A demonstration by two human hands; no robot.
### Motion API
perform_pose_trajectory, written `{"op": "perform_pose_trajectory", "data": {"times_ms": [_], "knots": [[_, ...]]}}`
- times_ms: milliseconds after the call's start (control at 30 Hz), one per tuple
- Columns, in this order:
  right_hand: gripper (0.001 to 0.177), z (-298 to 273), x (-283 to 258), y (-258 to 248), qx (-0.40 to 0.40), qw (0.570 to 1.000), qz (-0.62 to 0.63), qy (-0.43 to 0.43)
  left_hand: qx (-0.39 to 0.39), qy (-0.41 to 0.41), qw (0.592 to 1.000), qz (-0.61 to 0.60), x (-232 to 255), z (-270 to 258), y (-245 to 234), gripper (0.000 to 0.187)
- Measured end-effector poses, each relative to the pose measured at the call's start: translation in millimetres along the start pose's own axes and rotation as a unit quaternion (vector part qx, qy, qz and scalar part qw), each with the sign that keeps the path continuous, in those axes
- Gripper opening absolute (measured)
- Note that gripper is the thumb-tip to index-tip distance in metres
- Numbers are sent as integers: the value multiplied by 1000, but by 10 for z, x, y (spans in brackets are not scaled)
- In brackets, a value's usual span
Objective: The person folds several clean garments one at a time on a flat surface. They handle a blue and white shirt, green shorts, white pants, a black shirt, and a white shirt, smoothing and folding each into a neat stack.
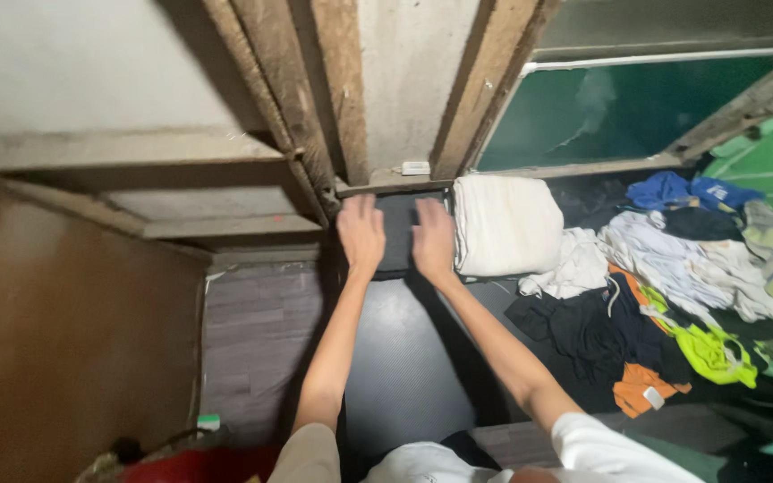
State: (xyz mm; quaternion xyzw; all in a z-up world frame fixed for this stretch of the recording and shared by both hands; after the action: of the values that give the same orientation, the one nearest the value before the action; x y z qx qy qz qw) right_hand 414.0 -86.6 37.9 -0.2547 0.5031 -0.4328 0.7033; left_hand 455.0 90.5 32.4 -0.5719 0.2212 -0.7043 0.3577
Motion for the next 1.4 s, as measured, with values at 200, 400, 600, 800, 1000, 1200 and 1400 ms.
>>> {"op": "perform_pose_trajectory", "data": {"times_ms": [200,400,600,800,1000,1200,1400], "knots": [[79,114,107,352,-48,993,-105,-20,-50,126,977,166,-108,-77,340,73],[67,15,125,93,-44,997,-60,-30,-86,100,976,173,-171,-177,323,84],[20,-510,971,-824,-24,972,183,146,-50,143,978,142,248,-113,122,73],[69,-671,2909,-2821,161,920,-325,152,-91,123,982,-107,1365,-547,89,39],[33,-918,3683,-3610,20,894,-253,369,-169,160,951,-203,2294,-1090,685,27],[28,-597,3713,-4179,206,893,228,328,-328,104,906,-246,3047,-1634,1654,34],[31,-834,2658,-5113,211,791,551,164,-410,5,776,-479,4090,-2104,2126,86]]}}
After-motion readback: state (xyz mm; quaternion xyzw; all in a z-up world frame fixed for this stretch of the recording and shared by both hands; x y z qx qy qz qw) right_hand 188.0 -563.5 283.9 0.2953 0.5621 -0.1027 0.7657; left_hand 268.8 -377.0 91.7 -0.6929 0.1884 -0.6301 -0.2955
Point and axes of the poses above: each hand's wrist, its own z-axis towards the middle knuckle, its own y-axis out of the palm, x = y × z, the point moved 2 cm from there along z, towards the middle knuckle, and after that the axes turned 7 degrees about -z, right-handed, at the moved point
